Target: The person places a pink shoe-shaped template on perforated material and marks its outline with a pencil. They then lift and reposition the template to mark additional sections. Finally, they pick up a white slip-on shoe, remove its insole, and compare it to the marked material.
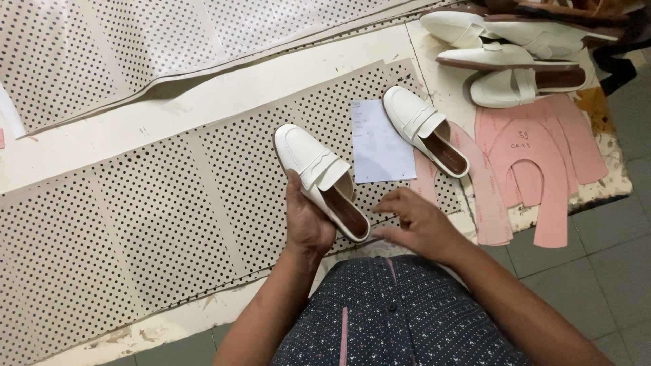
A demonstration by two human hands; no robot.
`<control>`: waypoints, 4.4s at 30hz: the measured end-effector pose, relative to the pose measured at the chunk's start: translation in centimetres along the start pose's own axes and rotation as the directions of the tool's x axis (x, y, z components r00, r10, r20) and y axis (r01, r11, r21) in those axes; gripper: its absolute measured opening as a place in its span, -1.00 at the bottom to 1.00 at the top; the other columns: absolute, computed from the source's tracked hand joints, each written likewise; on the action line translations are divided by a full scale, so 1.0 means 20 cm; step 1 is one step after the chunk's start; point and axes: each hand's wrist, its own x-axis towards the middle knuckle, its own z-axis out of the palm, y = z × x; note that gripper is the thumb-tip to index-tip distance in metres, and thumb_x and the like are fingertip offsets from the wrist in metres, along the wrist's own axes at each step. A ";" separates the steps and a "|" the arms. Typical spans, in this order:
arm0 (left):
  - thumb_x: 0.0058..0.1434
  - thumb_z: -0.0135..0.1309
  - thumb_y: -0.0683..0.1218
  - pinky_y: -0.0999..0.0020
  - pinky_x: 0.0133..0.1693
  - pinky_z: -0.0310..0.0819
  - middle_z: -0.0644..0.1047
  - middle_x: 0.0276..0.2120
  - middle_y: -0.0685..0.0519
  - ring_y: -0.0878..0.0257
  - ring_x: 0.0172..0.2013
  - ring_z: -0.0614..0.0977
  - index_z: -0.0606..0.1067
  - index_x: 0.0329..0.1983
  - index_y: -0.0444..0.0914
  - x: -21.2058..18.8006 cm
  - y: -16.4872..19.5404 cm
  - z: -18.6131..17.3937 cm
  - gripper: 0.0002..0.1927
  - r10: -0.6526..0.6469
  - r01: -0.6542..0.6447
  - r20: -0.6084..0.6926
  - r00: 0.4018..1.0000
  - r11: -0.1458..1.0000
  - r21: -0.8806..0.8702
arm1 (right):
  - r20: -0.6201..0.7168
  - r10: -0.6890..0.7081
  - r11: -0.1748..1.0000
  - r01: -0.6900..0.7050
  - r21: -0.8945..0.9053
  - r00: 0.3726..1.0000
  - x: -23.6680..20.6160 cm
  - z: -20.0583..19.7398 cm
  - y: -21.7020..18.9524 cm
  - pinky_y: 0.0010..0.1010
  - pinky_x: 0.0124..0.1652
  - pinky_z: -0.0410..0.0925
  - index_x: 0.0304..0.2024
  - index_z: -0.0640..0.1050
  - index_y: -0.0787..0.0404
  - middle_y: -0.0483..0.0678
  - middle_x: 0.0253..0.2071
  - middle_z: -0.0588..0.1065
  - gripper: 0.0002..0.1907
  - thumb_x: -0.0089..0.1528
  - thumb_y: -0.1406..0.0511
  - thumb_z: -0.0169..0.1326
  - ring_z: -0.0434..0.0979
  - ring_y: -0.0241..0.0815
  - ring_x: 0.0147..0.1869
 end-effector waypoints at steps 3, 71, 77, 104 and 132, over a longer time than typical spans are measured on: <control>0.12 -0.10 0.53 -0.19 0.13 0.47 0.38 0.19 -0.28 -0.18 0.21 0.45 0.18 0.42 -0.27 -0.03 0.03 0.00 0.03 -0.038 0.046 0.089 0.995 0.995 -0.087 | -0.277 0.179 0.981 -0.193 -0.025 0.944 0.10 -0.08 0.18 -0.21 0.07 0.46 0.19 0.52 0.08 -0.11 0.29 0.41 -0.41 0.17 0.01 0.22 0.55 -0.03 0.08; 0.36 -0.11 0.05 0.31 0.25 0.31 0.46 0.23 -0.06 0.23 0.22 0.48 0.36 0.31 -0.32 0.14 0.07 -0.36 -0.47 0.090 -0.002 -0.166 0.982 0.884 0.468 | -0.835 -0.254 0.914 -0.160 -0.372 0.489 0.39 -1.40 0.72 -0.07 0.23 0.31 0.38 0.37 0.23 0.11 0.44 0.31 -0.27 0.21 0.25 0.36 0.40 0.18 0.38; 0.48 -0.03 -0.07 0.24 -0.03 0.19 0.11 -0.22 -0.34 0.08 -0.16 0.24 0.32 0.49 -0.32 0.17 0.01 -0.46 -0.46 0.093 -0.008 -0.123 0.988 0.827 0.562 | -0.757 -0.227 0.893 -0.179 -0.413 0.612 0.47 -1.53 0.68 -0.07 0.24 0.30 0.42 0.34 0.20 0.13 0.46 0.28 -0.11 0.07 0.26 0.38 0.37 0.22 0.39; 0.27 0.02 0.01 0.19 0.35 0.18 0.29 0.40 -0.18 0.05 0.39 0.33 0.25 0.41 -0.31 0.09 0.04 -0.30 -0.34 0.134 -0.069 -0.052 0.990 0.762 0.644 | -0.718 -0.311 0.813 -0.218 -0.540 0.623 0.49 -1.09 0.74 -0.06 -0.09 0.41 -0.12 0.69 0.08 0.03 -0.16 0.51 -0.75 0.21 0.14 0.29 0.55 0.13 -0.04; 0.22 0.16 -0.15 0.41 -0.24 0.56 0.53 -0.20 -0.01 0.30 -0.29 0.60 0.23 0.42 -0.50 -0.16 0.00 0.12 -0.27 -0.155 -0.047 0.273 0.950 0.789 0.613 | 0.027 0.100 0.135 -0.040 0.990 0.995 0.10 0.02 0.15 -0.67 -0.73 0.09 -0.20 0.52 0.23 -0.22 -0.65 0.36 -0.71 0.43 0.15 -0.02 0.20 -0.49 -0.73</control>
